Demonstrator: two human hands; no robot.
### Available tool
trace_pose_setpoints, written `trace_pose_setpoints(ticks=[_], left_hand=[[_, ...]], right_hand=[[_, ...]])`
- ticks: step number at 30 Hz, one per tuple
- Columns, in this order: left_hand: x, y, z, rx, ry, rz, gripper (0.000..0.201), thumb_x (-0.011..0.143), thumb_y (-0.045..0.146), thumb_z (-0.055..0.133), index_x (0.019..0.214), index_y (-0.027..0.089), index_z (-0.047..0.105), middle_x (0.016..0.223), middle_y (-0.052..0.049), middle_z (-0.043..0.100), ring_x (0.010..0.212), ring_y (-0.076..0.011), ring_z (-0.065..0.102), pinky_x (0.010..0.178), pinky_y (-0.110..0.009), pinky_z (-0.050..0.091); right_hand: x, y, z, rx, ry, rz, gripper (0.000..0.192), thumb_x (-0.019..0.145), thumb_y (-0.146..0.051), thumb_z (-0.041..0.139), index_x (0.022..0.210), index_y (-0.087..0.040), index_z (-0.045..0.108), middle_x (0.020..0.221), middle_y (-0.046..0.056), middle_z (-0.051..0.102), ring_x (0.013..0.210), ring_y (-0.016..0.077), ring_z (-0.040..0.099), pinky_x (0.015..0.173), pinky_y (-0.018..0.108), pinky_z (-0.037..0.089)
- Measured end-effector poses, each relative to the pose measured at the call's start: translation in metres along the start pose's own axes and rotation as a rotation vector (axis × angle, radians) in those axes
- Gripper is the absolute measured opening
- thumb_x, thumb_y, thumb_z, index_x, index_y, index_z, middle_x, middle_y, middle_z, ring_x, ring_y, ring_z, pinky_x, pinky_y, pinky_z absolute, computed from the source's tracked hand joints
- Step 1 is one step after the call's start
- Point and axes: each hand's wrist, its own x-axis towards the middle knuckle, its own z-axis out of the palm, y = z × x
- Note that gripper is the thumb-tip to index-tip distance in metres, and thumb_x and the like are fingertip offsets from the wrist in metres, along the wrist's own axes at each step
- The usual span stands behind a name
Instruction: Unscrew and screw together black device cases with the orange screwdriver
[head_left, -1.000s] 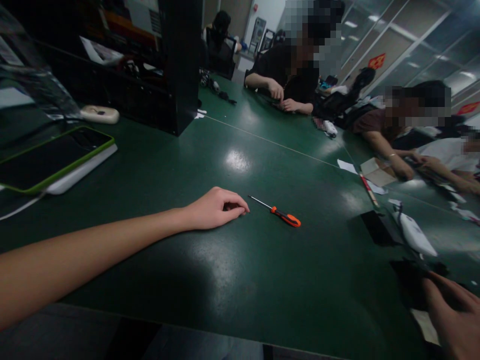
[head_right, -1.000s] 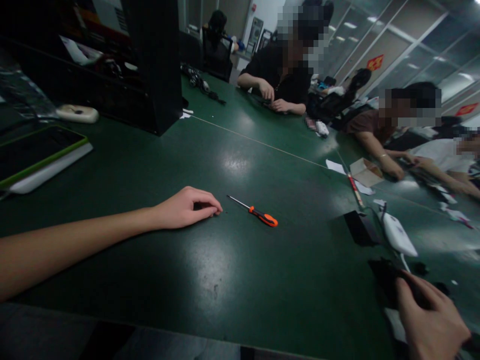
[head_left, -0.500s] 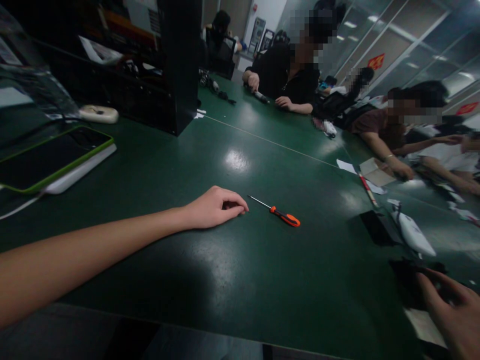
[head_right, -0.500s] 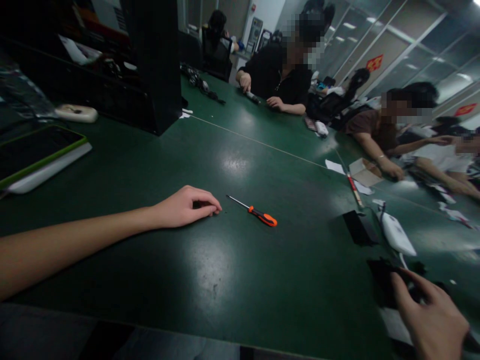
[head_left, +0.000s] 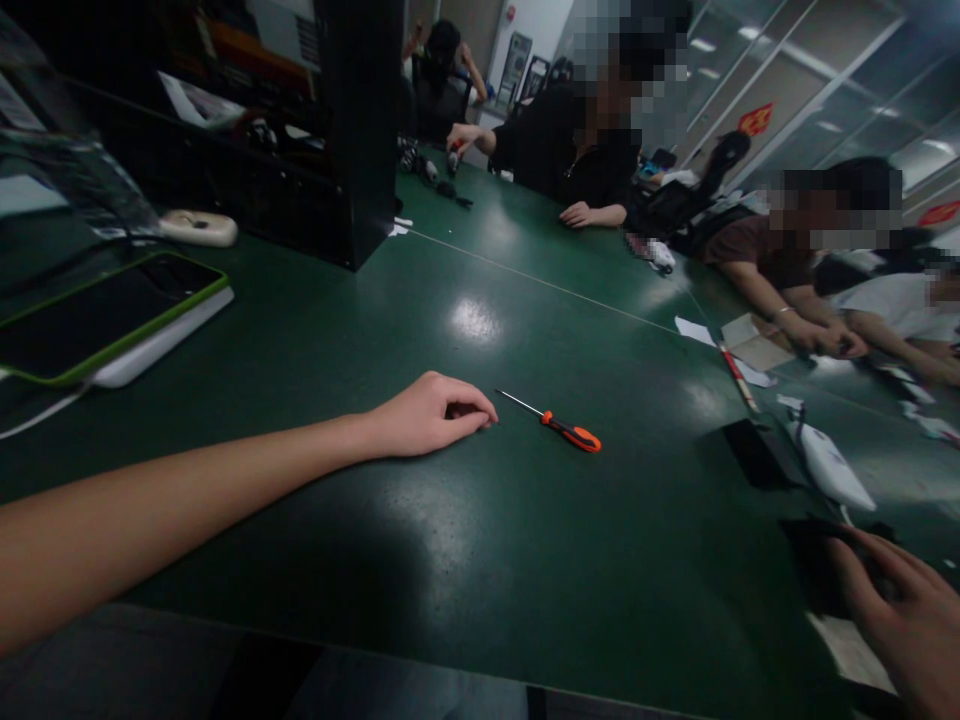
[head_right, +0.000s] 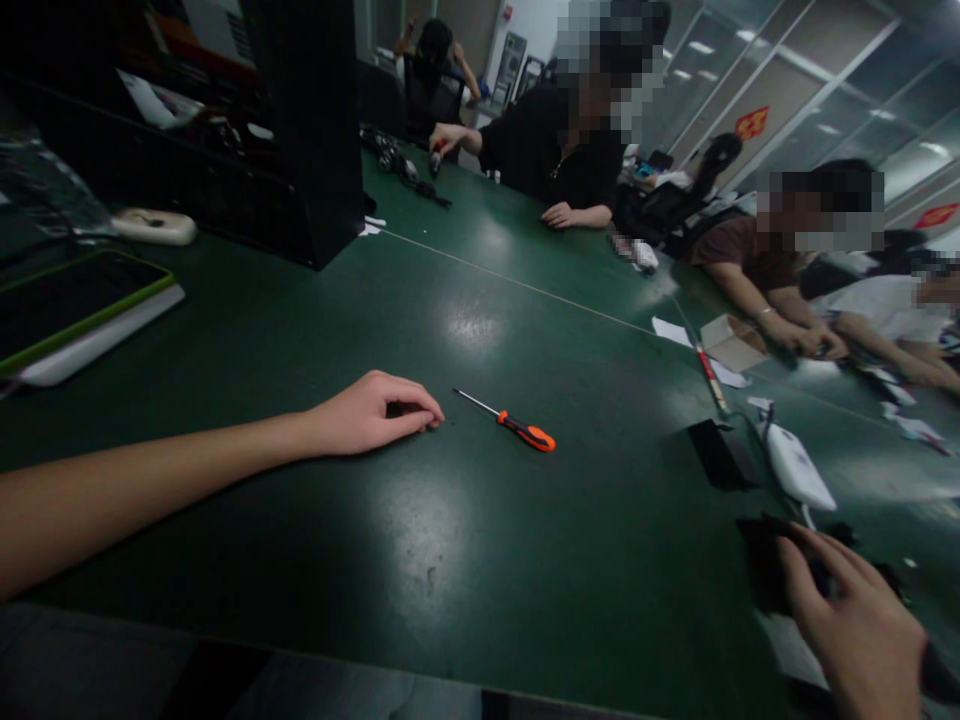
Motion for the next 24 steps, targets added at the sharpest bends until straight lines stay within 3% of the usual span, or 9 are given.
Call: trace_pose_setpoints(ticks=[3,6,11,17,24], left_hand=[[0.0,0.0,0.0,0.006,-0.004,-0.005,0.018,0.094,0.018,0.061,0.103,0.016,0.077,0.097,-0.005,0.08,0.089,-0.0175,0.074,0.083,-0.03,0.054],[0.0,0.001,0.0,0.016,-0.008,-0.003,0.018,0.094,0.018,0.06,0.102,0.017,0.077,0.097,-0.005,0.08,0.089,-0.0173,0.073,0.082,-0.03,0.054],[0.001,0.002,-0.001,0.02,-0.008,-0.01,0.018,0.094,0.019,0.06,0.101,0.017,0.077,0.096,-0.005,0.08,0.089,-0.0177,0.073,0.082,-0.03,0.054],[0.001,0.001,-0.001,0.017,-0.017,0.002,0.018,0.094,0.019,0.06,0.102,0.017,0.077,0.096,-0.005,0.08,0.089,-0.0173,0.073,0.082,-0.029,0.054],[0.0,0.002,-0.001,0.01,-0.012,-0.029,0.019,0.094,0.022,0.061,0.103,0.017,0.077,0.096,-0.005,0.079,0.088,-0.0179,0.073,0.082,-0.03,0.054]], right_hand=[[0.013,0.0,-0.006,0.047,-0.056,-0.046,0.058,0.066,-0.065,0.043,0.095,-0.025,0.072,0.124,0.013,0.073,0.118,0.0389,0.067,0.096,0.048,0.053],[0.03,0.003,-0.009,0.095,-0.142,0.0,0.05,0.06,-0.064,0.048,0.086,-0.027,0.071,0.117,0.01,0.075,0.112,0.0384,0.069,0.092,0.048,0.053],[0.034,0.009,-0.001,0.142,-0.045,-0.056,0.051,0.059,-0.067,0.05,0.084,-0.027,0.071,0.105,0.01,0.077,0.106,0.0387,0.071,0.083,0.047,0.054],[0.024,0.016,0.01,0.121,-0.007,-0.101,0.062,0.066,-0.068,0.046,0.098,-0.024,0.075,0.115,0.01,0.076,0.11,0.0375,0.071,0.083,0.044,0.054],[0.029,0.008,0.002,0.115,-0.177,0.087,0.056,0.065,-0.057,0.053,0.107,-0.027,0.074,0.123,0.009,0.074,0.11,0.0367,0.07,0.082,0.042,0.052]])
